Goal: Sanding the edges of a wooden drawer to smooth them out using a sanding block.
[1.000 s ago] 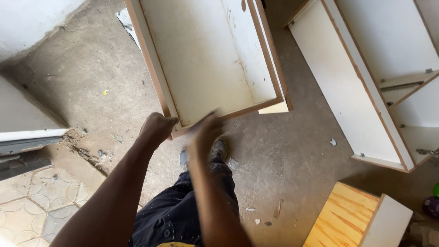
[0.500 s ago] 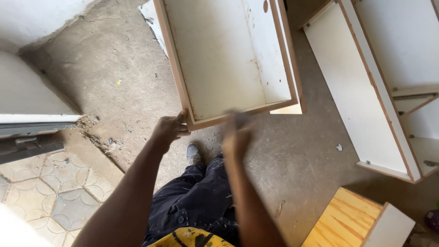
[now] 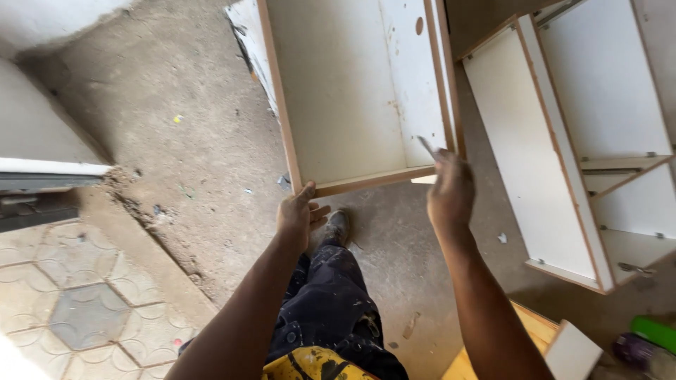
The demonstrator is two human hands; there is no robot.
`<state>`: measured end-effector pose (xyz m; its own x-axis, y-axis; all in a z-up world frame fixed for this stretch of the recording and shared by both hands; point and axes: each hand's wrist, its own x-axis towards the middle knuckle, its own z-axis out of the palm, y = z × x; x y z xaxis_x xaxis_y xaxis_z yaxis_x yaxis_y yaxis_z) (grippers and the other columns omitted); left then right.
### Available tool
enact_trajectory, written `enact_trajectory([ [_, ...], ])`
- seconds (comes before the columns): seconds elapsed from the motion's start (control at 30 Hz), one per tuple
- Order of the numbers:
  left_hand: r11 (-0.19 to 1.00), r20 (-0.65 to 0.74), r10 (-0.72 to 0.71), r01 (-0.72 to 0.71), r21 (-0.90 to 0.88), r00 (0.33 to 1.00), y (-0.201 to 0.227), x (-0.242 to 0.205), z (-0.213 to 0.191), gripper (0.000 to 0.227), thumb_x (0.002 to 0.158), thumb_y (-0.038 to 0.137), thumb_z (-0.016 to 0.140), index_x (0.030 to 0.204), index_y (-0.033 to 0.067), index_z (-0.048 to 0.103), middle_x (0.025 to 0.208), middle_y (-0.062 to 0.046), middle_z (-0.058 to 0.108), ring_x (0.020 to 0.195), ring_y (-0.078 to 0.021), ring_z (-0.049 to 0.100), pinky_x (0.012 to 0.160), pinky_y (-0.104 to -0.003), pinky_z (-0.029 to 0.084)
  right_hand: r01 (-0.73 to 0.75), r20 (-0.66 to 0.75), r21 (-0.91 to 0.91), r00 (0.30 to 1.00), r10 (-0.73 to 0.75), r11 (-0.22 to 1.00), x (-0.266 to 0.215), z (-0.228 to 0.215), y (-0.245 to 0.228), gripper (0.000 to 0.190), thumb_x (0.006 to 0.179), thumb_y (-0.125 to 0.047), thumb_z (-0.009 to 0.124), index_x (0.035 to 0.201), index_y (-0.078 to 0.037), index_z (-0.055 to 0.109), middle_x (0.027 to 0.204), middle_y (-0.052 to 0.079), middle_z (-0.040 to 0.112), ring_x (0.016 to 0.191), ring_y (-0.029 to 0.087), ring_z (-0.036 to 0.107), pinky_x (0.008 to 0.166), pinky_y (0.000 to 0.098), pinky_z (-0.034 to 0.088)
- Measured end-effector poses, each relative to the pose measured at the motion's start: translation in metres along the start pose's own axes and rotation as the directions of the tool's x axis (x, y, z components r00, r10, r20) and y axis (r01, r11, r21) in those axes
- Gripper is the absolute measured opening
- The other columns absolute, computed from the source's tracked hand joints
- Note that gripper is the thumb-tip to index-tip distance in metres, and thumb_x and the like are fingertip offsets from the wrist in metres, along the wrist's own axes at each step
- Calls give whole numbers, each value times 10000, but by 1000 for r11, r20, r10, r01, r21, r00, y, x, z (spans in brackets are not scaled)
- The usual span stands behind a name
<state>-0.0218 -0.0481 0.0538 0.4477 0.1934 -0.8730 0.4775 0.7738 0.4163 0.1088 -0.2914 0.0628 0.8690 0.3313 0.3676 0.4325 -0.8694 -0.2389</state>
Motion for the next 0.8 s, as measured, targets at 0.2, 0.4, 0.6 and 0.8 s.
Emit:
enact_trajectory([
  [0.2,961,-23,42,-46,-274,999,-22,29,3,682,1026,259,640,1450,-88,232,1288,-309,452,1177,-524,634,1053,-630,488,5,367,157,928,-63,988,-5,24,22,267,1022,-91,560,1263,-37,660,1238,171,694,1211,328,631,1072,424,441],
  [0.4,978,10,115,-112,-174,993,-18,21,-2,748,1045,322,603,1484,-156,231,1323,-368,480,1262,-518,577,1072,-619,456,-132,580,340,809,-98,931,24,-57,-126,210,1008,-112,547,1078,-81,742,1139,130,728,1169,316,660,1056,427,480],
  [0.6,986,-2,108,-107,-130,994,-34,49,-11,706,1052,350,590,1448,-130,257,1304,-358,512,1240,-513,595,1061,-615,479,-501,563,468,804,192,728,18,-53,-134,277,994,-198,562,1094,-12,740,1159,215,715,1201,392,625,1116,457,426],
  [0.8,967,-51,119,-104,231,992,-26,43,-19,558,1032,459,632,1187,-72,555,907,-115,625,843,-233,722,743,-370,628,-712,526,542,701,481,446,28,-38,-79,288,986,-332,538,1097,-91,647,1020,79,652,1006,286,638,1001,459,464],
])
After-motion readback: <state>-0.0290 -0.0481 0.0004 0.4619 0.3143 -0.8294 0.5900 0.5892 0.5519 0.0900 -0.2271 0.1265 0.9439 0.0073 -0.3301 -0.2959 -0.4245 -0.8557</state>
